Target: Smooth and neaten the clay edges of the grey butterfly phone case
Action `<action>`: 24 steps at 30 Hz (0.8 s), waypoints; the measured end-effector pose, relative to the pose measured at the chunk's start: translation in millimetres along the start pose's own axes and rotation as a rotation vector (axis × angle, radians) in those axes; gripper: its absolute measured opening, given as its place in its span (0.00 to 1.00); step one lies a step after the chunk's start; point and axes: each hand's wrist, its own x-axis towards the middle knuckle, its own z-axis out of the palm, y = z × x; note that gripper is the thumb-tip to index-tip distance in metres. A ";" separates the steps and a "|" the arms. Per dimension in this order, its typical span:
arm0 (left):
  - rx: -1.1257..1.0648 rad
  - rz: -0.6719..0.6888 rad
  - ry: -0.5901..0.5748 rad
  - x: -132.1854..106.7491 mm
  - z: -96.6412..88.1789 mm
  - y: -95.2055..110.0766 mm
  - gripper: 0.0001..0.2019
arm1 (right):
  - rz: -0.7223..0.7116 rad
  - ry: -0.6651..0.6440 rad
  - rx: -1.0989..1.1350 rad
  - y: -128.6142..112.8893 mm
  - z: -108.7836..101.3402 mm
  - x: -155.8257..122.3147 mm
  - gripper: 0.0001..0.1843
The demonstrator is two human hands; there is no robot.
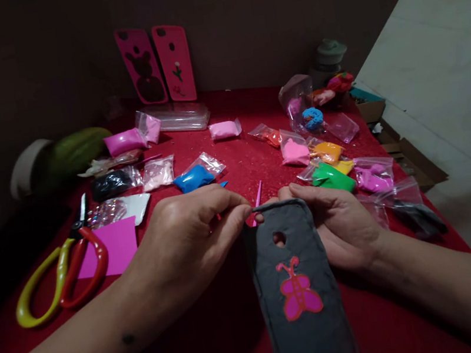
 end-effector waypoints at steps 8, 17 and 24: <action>-0.040 0.039 -0.001 1.1 2.6 1.0 0.07 | 0.014 -0.029 -0.006 1.6 0.4 0.9 0.11; -0.056 0.062 -0.010 0.1 5.4 1.6 0.05 | 0.019 -0.035 0.024 1.2 1.3 0.0 0.10; -0.045 0.098 -0.005 -0.3 8.3 3.2 0.08 | 0.020 -0.057 0.019 4.6 1.4 0.4 0.11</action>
